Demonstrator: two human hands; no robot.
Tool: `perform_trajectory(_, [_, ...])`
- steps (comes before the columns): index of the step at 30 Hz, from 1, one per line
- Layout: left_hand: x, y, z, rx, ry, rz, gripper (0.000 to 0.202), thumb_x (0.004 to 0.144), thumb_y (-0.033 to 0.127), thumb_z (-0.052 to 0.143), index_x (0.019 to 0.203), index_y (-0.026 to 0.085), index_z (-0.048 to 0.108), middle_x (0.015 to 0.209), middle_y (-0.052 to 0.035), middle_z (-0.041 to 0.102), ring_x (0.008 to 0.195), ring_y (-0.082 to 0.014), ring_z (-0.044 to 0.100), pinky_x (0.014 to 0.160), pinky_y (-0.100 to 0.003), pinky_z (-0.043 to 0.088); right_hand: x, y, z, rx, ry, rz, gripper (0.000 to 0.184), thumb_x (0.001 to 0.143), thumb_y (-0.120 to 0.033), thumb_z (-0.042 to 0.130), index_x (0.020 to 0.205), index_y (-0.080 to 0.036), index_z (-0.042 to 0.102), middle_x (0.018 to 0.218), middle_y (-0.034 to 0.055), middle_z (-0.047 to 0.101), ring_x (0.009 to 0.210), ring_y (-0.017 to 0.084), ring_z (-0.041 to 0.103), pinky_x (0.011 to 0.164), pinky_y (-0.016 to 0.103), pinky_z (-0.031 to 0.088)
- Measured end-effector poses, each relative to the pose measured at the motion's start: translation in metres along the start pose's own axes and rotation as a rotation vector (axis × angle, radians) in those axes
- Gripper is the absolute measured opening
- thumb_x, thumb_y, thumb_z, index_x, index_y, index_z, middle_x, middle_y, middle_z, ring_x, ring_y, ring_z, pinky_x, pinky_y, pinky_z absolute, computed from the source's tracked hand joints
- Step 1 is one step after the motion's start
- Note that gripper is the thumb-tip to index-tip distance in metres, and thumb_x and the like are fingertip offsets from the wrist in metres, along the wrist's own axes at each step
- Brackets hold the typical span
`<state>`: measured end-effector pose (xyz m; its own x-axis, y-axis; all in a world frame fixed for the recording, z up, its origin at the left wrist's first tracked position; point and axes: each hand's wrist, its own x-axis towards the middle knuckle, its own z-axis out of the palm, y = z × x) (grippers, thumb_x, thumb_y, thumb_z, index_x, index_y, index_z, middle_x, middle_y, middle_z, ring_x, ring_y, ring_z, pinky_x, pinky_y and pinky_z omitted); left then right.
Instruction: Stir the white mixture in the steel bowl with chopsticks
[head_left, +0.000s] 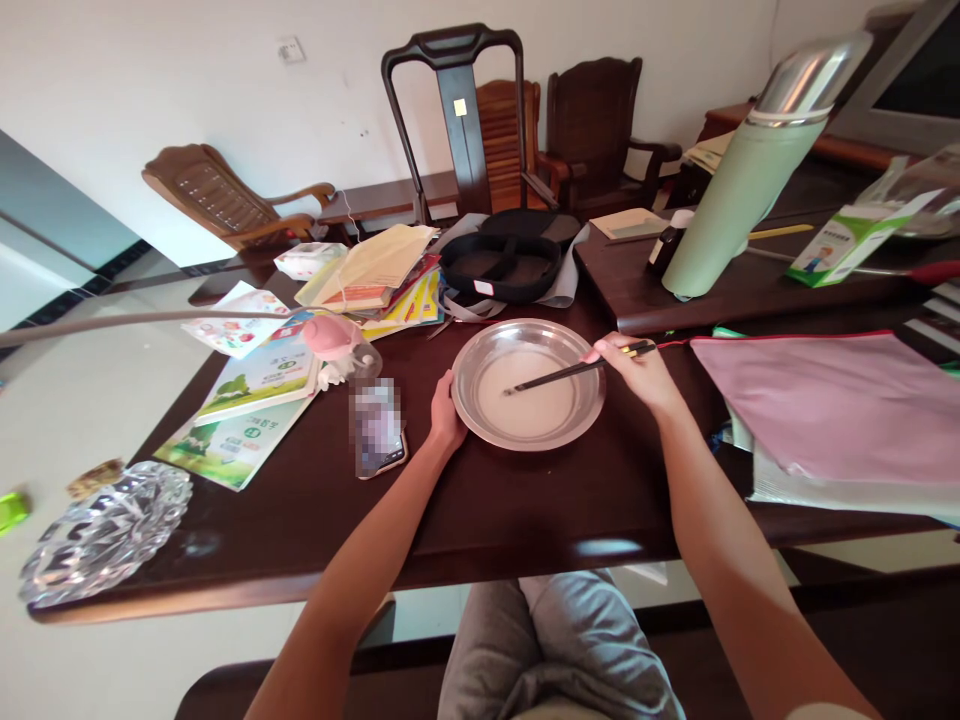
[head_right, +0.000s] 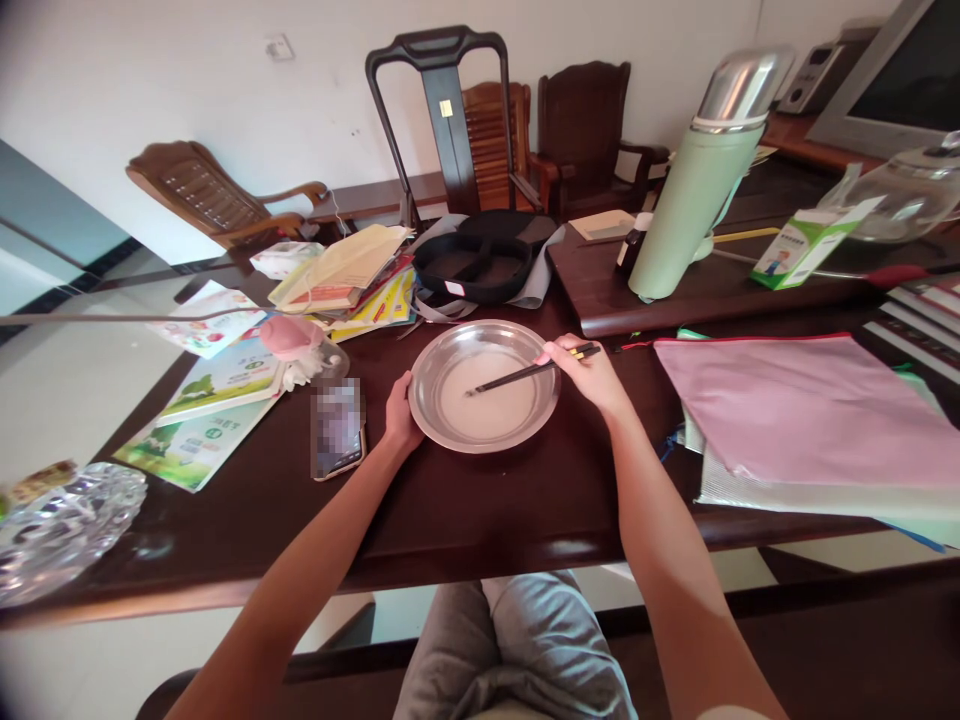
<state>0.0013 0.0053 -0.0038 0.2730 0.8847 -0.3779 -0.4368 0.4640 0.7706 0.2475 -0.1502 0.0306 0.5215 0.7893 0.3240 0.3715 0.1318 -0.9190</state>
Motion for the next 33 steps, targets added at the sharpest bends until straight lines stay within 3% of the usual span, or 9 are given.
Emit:
perform_trajectory(6, [0.000,-0.001,0.001,-0.013,0.016,0.020,0.036,0.077,0.042,0.087,0.065,0.021,0.060,0.065,0.0031,0.062,0.066,-0.0154,0.059,0.072,-0.027,0.051,0.002,0.008,-0.011,0.022,0.225,0.002,0.058,0.082,-0.082,0.069,0.059,-0.028,0.071,0.065,0.0041,0.075,0.074,0.028,0.073,0.090,0.045,0.058])
perform_trajectory(11, [0.002,-0.002,0.000,0.004,0.001,0.009,0.035,0.077,0.044,0.085,0.067,0.021,0.062,0.065,0.0032,0.063,0.067,-0.0160,0.060,0.076,-0.029,0.052,0.001,0.001,-0.001,0.026,-0.021,0.023,0.059,0.079,-0.084,0.070,0.063,-0.028,0.074,0.070,0.0047,0.077,0.080,0.028,0.076,0.088,0.043,0.058])
perform_trajectory(13, [0.002,-0.001,-0.001,0.005,-0.008,0.007,0.034,0.078,0.044,0.085,0.067,0.021,0.063,0.065,0.0030,0.063,0.066,-0.0157,0.060,0.075,-0.028,0.052,0.001,-0.001,0.001,0.002,-0.041,0.010,0.058,0.078,-0.084,0.071,0.066,-0.028,0.076,0.077,0.0049,0.080,0.085,0.028,0.076,0.089,0.042,0.058])
perform_trajectory(17, [0.000,0.000,0.000,0.008,-0.001,0.013,0.033,0.078,0.042,0.084,0.067,0.020,0.062,0.064,0.0033,0.063,0.064,-0.0143,0.058,0.072,-0.026,0.051,0.002,0.004,-0.008,-0.009,0.191,-0.006,0.057,0.080,-0.083,0.070,0.065,-0.029,0.076,0.072,0.0044,0.078,0.079,0.028,0.075,0.092,0.045,0.057])
perform_trajectory(19, [-0.001,0.000,0.000,0.005,0.001,0.018,0.034,0.078,0.042,0.084,0.066,0.021,0.061,0.064,0.0035,0.062,0.064,-0.0144,0.058,0.071,-0.026,0.051,0.002,0.006,-0.011,0.026,0.230,0.010,0.058,0.082,-0.082,0.069,0.059,-0.029,0.072,0.064,0.0041,0.075,0.073,0.027,0.074,0.091,0.046,0.058])
perform_trajectory(25, [0.001,-0.001,0.000,0.003,-0.005,0.005,0.034,0.077,0.043,0.084,0.066,0.021,0.062,0.064,0.0028,0.063,0.065,-0.0156,0.059,0.073,-0.028,0.052,0.000,0.001,0.000,0.013,-0.040,0.011,0.056,0.081,-0.081,0.071,0.066,-0.027,0.076,0.076,0.0052,0.080,0.085,0.028,0.078,0.090,0.042,0.059])
perform_trajectory(28, [0.001,-0.001,0.000,0.001,-0.001,0.012,0.032,0.078,0.043,0.084,0.067,0.020,0.063,0.064,0.0028,0.064,0.065,-0.0153,0.059,0.073,-0.027,0.053,0.002,0.004,-0.004,-0.005,0.076,-0.012,0.055,0.082,-0.080,0.071,0.069,-0.028,0.078,0.079,0.0051,0.081,0.084,0.028,0.077,0.092,0.043,0.058])
perform_trajectory(31, [0.000,0.000,0.001,0.001,0.001,0.014,0.031,0.078,0.042,0.083,0.068,0.020,0.064,0.065,0.0028,0.065,0.065,-0.0144,0.059,0.072,-0.027,0.054,0.003,0.010,-0.011,0.031,0.239,-0.006,0.057,0.083,-0.081,0.070,0.061,-0.028,0.073,0.067,0.0040,0.077,0.074,0.027,0.074,0.092,0.045,0.058])
perform_trajectory(33, [0.000,0.000,0.001,0.000,0.000,0.012,0.030,0.078,0.041,0.083,0.068,0.020,0.064,0.067,0.0025,0.066,0.066,-0.0147,0.060,0.074,-0.028,0.054,0.002,0.011,-0.011,0.063,0.219,0.002,0.059,0.082,-0.081,0.071,0.057,-0.028,0.071,0.063,0.0038,0.074,0.071,0.026,0.074,0.089,0.045,0.059])
